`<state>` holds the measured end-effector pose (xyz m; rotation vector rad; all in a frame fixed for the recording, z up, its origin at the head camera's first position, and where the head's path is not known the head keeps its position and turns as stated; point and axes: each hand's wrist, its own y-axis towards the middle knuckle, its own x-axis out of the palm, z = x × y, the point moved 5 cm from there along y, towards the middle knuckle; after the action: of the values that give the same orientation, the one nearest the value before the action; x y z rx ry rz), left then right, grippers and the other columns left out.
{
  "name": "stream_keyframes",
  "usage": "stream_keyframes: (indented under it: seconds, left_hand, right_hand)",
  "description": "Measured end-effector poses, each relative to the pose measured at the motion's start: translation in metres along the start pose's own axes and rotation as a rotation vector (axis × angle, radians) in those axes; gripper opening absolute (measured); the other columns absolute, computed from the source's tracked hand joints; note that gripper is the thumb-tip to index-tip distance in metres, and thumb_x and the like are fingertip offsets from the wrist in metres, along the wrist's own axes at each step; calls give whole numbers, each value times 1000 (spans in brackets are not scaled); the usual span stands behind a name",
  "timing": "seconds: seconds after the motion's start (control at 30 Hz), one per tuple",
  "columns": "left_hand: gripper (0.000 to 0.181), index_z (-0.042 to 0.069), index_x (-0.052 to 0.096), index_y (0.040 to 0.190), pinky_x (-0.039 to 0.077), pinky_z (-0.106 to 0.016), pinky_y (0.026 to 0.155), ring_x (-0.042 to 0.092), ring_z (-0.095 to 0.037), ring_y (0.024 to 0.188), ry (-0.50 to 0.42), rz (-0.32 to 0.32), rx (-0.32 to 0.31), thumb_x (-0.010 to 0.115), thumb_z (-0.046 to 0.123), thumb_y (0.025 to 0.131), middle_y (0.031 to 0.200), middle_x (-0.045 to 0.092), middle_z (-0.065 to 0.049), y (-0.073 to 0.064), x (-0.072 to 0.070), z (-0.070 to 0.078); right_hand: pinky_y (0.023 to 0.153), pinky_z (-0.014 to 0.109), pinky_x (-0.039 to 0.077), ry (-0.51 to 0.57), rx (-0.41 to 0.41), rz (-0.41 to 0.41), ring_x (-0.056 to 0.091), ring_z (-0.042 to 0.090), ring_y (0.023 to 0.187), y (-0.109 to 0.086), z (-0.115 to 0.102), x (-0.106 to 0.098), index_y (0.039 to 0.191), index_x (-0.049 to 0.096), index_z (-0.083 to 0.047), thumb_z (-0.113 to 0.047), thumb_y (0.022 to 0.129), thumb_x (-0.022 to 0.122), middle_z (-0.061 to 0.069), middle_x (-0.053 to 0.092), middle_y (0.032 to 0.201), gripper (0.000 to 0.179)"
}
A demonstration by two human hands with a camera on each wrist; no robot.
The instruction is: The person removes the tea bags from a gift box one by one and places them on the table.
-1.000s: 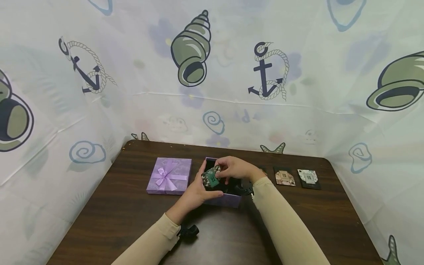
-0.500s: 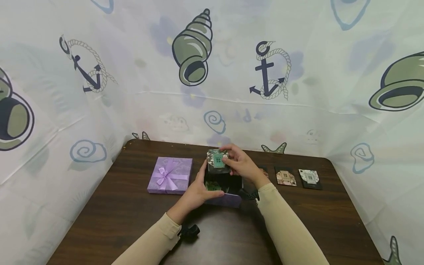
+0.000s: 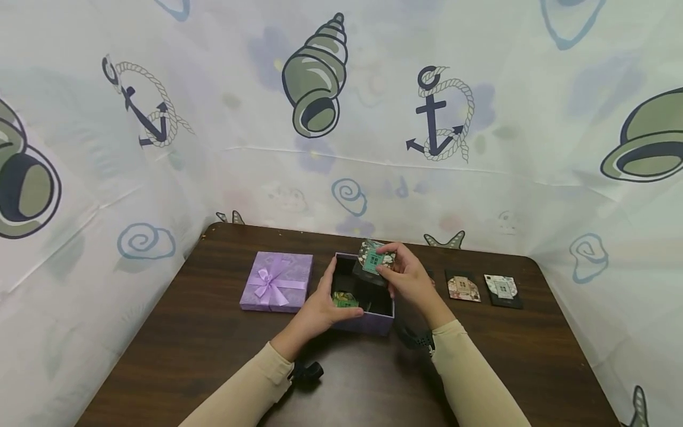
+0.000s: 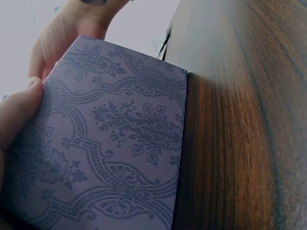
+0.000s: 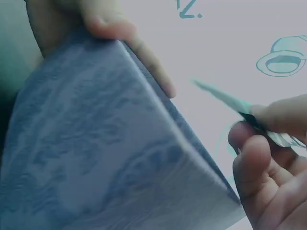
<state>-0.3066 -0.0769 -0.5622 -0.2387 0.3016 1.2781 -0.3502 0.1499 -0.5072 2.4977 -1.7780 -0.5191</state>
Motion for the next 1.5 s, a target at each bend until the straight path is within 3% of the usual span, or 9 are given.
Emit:
stream_keyframes:
  seconds: [0.07, 0.2, 0.3, 0.53, 0.73, 0.93, 1.17, 1.5]
  left_hand:
    - [140, 38, -1, 176, 32, -73, 126, 34, -48, 162, 15, 5, -3, 98, 53, 78, 184, 15, -14, 0, -1, 1]
    - [140, 38, -1, 177, 30, -74, 126, 30, -48, 164, 19, 9, -14, 98, 54, 78, 184, 13, -12, 0, -2, 3]
    - [140, 39, 0, 176, 28, -73, 127, 27, -47, 165, 15, 7, -18, 98, 54, 77, 185, 12, -10, -1, -1, 3]
    - [143, 40, -1, 176, 27, -71, 129, 25, -45, 166, 25, 6, -7, 99, 54, 76, 185, 11, -8, -1, -1, 3]
    - [139, 41, 0, 176, 28, -71, 129, 26, -45, 166, 28, 13, -10, 99, 44, 79, 185, 11, -7, -2, 0, 4]
    - [139, 41, 0, 176, 29, -71, 128, 27, -43, 166, 34, 8, -14, 99, 45, 79, 185, 10, -4, -2, 4, 2]
    - [138, 42, 0, 176, 30, -72, 128, 29, -44, 165, 49, 12, -16, 99, 48, 79, 185, 11, -5, -2, 4, 3]
    - [139, 42, 0, 176, 30, -73, 127, 31, -48, 163, 29, 14, -24, 99, 47, 78, 185, 11, -8, -3, 1, 3]
  right_hand:
    - [47, 38, 55, -5, -13, 19, 56, 22, 47, -4, 0, -1, 140, 63, -16, -13, 106, 73, 13, 64, 106, 36]
    - [47, 37, 54, 5, -37, 60, 55, 23, 47, -12, 3, -2, 140, 65, -19, -14, 106, 73, 14, 59, 80, 34]
    - [47, 38, 52, 23, -54, 104, 53, 24, 47, -21, 3, -3, 139, 66, -18, -14, 107, 73, 13, 56, 72, 33]
    - [49, 33, 48, 27, -47, 194, 49, 15, 53, -41, 2, -13, 138, 68, -16, -14, 106, 74, 9, 56, 78, 33]
    - [49, 34, 49, 25, -15, 201, 50, 17, 55, -57, 4, -20, 143, 65, -13, -12, 106, 73, 7, 54, 78, 39]
    - [51, 35, 54, -25, 65, 199, 54, 20, 54, -79, 13, -25, 145, 64, -17, -15, 106, 74, 8, 54, 75, 41]
    - [51, 34, 54, -52, 101, 207, 53, 17, 54, -99, 26, -29, 148, 64, -17, -15, 105, 75, 7, 55, 79, 44]
    - [49, 33, 50, -20, 161, 284, 50, 17, 52, -128, 54, -42, 148, 63, -11, -12, 104, 75, 4, 49, 74, 46]
